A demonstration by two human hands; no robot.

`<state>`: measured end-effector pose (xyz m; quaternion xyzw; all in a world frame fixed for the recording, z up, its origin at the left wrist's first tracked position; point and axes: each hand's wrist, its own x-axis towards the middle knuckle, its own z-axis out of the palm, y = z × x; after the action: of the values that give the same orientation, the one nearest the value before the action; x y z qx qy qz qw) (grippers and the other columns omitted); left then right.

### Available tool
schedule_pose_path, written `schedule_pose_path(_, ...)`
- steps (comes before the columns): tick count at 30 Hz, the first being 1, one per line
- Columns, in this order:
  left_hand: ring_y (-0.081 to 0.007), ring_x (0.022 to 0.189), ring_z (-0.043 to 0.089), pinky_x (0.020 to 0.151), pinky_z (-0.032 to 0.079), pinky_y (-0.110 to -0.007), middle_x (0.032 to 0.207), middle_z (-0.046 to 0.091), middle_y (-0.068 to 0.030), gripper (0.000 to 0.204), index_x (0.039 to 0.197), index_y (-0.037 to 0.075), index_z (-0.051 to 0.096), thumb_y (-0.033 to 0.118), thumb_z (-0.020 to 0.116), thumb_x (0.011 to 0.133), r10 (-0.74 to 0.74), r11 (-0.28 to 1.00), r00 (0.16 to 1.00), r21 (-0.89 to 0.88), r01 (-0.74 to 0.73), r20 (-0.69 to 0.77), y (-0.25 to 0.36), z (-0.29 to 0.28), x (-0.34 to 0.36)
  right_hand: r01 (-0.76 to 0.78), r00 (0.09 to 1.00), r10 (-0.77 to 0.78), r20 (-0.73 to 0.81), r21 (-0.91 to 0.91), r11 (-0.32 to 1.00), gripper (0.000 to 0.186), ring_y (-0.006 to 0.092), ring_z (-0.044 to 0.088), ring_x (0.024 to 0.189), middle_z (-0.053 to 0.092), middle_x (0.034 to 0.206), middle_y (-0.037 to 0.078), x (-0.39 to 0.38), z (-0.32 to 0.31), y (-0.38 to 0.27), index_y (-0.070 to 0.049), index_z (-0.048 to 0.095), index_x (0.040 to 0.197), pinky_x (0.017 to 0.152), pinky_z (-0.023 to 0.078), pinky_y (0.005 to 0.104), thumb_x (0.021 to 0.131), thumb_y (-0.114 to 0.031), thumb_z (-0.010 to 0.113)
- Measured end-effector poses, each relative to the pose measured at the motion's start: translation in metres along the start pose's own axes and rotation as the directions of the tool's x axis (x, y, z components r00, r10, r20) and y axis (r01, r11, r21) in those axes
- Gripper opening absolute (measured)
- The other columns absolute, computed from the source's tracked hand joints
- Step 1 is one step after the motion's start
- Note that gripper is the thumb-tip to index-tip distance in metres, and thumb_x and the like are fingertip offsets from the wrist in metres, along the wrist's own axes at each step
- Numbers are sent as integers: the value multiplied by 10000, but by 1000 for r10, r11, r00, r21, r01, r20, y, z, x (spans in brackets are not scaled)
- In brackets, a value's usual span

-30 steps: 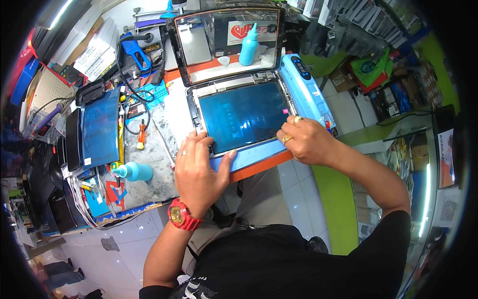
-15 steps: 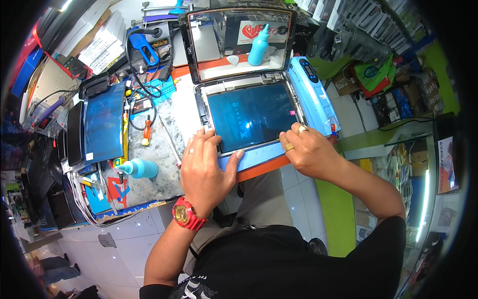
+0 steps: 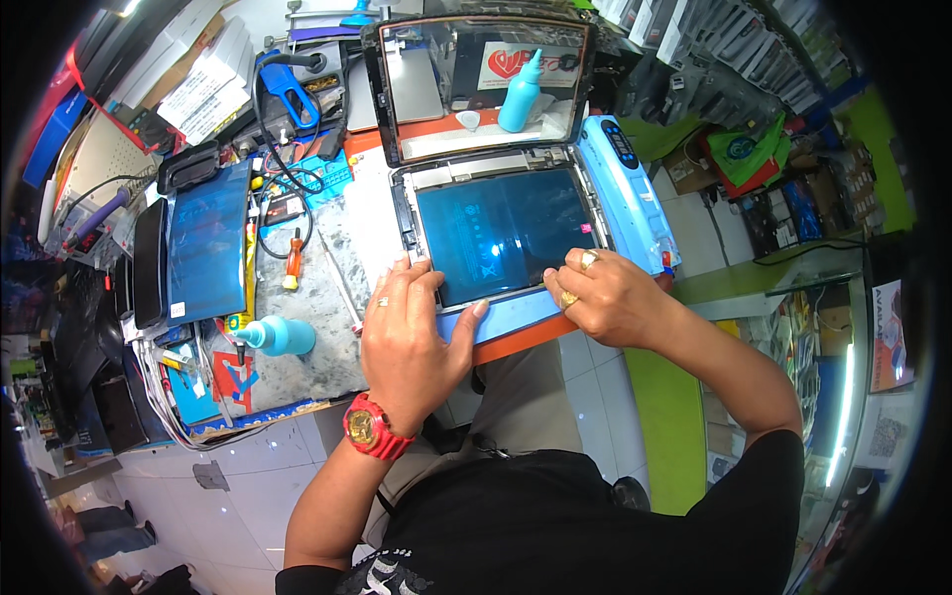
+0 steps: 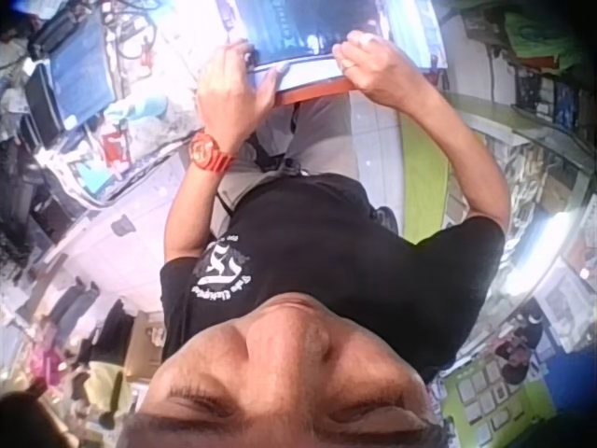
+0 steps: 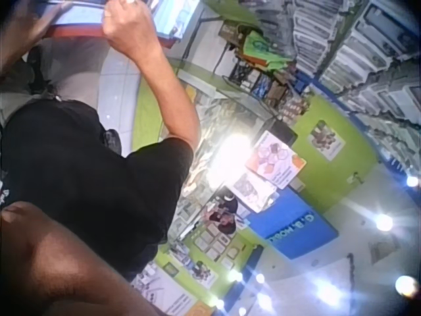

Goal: The person cleans the interior of an open tablet by hand and using a tool, then applies adhesive strips to the internal frame.

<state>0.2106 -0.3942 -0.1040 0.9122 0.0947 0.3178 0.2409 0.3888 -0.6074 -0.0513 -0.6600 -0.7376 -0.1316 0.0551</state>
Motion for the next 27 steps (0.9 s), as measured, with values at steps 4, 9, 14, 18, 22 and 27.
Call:
schedule_pose_path(4,-465,1263,696,1042,553,-531,1222,745,-231,454,1157,0,689,221,932,843,1,1000,1000,7,-1,-3,0,0,0,20,1000,-20,-13,7,1000,100,260,672,887,666,920,93,2,-1,1,29,717,811,771,597,390,878,-38,750)
schedule_pose_path(9,-465,1268,694,1051,551,-533,1226,748,-231,457,1158,-1,690,217,935,840,-8,1000,1000,1,8,7,1,0,1,1,1000,-1,5,56,998,79,259,685,940,673,928,82,2,1,5,21,723,822,780,604,389,866,-38,750)
schedule_pose_path(14,-467,1273,691,1064,548,-538,1232,753,-233,464,1160,-2,691,227,937,840,-9,1000,1000,5,9,8,0,-1,0,88,995,-89,54,36,996,93,260,691,981,688,947,66,2,-3,16,7,743,891,796,611,384,842,-71,732)
schedule_pose_path(18,-469,1266,695,1066,546,-544,1233,755,-237,467,1161,-4,691,232,936,842,-7,1000,1000,2,7,7,0,-1,1,71,994,-79,77,93,993,136,267,704,1021,701,967,61,1,-3,24,2,754,928,823,615,383,845,-99,717)
schedule_pose_path(22,-470,1250,701,1059,549,-540,1225,753,-242,466,1158,-6,690,230,937,840,-13,1000,1000,-2,13,11,1,-1,1,64,997,-70,41,135,989,148,278,713,1056,697,958,63,6,1,23,6,760,937,844,619,390,843,-99,715)
schedule_pose_path(27,-469,1234,705,1046,554,-532,1206,750,-239,475,1158,-6,690,228,943,831,-22,1000,1000,-13,22,-1,1,-1,1,87,991,-100,93,134,987,141,294,712,1034,660,897,85,19,-5,22,28,753,913,820,615,395,837,-87,721)
